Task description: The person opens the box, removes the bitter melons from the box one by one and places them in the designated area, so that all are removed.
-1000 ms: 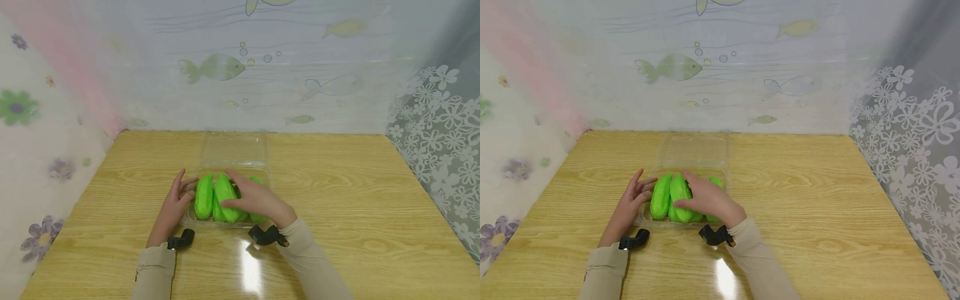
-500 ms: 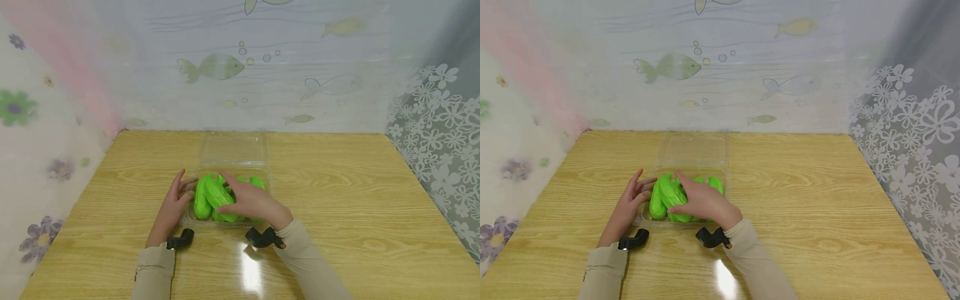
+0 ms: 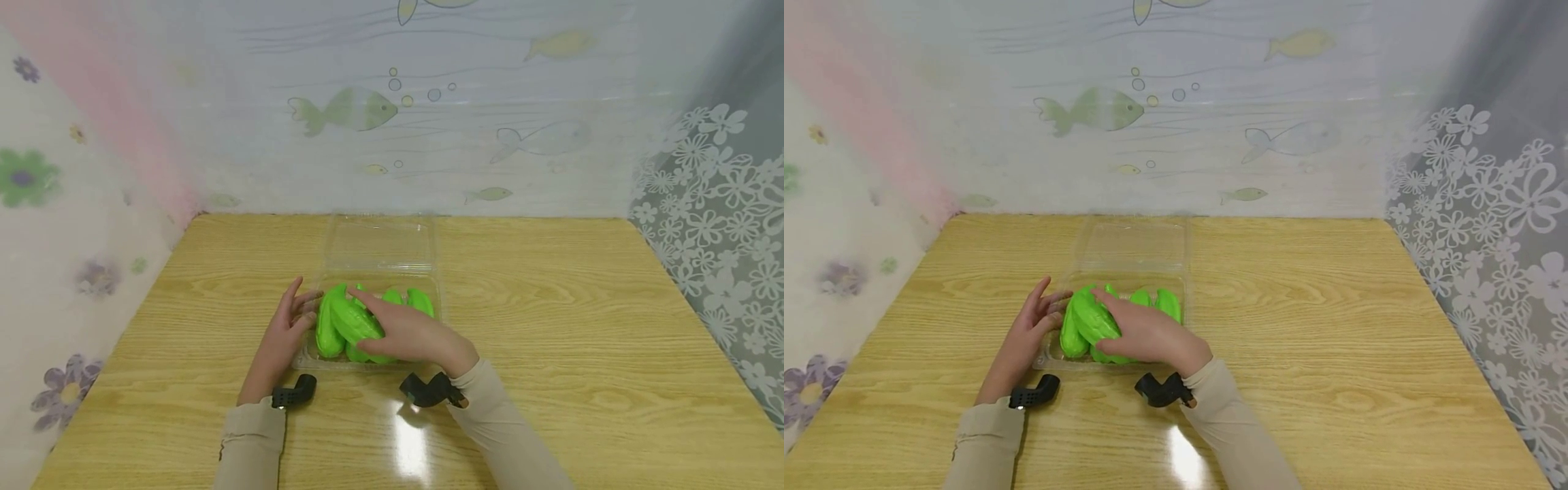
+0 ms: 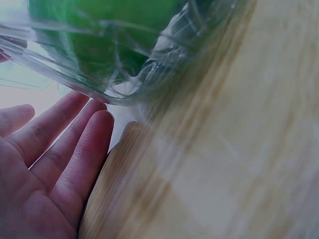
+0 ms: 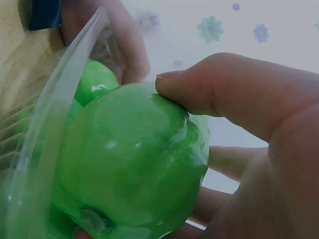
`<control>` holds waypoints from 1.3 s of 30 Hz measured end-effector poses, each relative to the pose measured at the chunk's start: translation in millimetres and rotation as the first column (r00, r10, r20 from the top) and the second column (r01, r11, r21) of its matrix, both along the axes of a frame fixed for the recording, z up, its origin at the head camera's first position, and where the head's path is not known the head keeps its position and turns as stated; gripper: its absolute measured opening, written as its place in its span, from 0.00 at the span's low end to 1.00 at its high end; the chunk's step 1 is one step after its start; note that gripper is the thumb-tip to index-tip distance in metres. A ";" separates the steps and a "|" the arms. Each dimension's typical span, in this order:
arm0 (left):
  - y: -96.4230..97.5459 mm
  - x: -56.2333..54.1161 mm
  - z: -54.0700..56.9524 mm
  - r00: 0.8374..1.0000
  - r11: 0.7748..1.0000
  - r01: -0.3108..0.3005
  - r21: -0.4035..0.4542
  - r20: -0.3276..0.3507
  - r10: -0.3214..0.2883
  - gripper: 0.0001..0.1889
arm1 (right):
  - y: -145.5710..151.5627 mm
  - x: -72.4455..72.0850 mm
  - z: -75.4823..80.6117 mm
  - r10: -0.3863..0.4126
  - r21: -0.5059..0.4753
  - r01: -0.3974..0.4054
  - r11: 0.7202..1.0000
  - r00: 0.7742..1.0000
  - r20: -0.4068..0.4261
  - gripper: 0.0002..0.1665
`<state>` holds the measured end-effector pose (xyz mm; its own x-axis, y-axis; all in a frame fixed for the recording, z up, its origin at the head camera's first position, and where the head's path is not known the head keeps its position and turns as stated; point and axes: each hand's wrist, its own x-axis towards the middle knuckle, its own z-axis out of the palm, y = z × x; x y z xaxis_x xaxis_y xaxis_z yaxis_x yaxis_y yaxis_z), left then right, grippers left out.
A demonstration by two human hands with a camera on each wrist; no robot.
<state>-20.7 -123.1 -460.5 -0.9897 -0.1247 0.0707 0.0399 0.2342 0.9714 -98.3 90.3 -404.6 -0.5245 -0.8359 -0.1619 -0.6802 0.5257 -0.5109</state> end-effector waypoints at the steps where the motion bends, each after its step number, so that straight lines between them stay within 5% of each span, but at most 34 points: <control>1: 0.9 1.1 0.5 1.000 1.000 -0.001 -0.001 0.001 0.001 0.33 | 1.1 0.5 0.2 0.005 0.001 -0.005 1.000 1.000 0.002 0.49; 14: 16.8 20.4 6.4 0.999 0.999 -0.040 -0.003 0.010 0.040 0.33 | 17.0 10.2 6.0 0.058 -0.052 -0.055 0.997 0.997 0.059 0.46; 24: 32.7 40.6 4.3 0.997 0.997 -0.071 0.011 0.005 0.071 0.32 | 36.4 23.0 15.0 0.098 -0.018 -0.098 0.995 0.995 -0.015 0.41; 32: 22.8 35.6 -15.4 0.997 0.997 -0.073 -0.012 -0.001 0.073 0.31 | 37.3 23.5 19.4 0.109 -0.009 -0.110 0.994 0.993 -0.035 0.38; 39: 21.7 34.2 -19.1 0.997 0.997 -0.073 -0.027 -0.021 0.073 0.30 | 37.6 24.4 21.4 0.109 -0.001 -0.109 0.994 0.993 -0.044 0.38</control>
<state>13.5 -101.4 -479.5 -0.9763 -0.1943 0.0949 0.0412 0.2636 0.9637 -73.9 127.9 -383.1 -0.4365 -0.8891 -0.1380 -0.7550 0.4454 -0.4813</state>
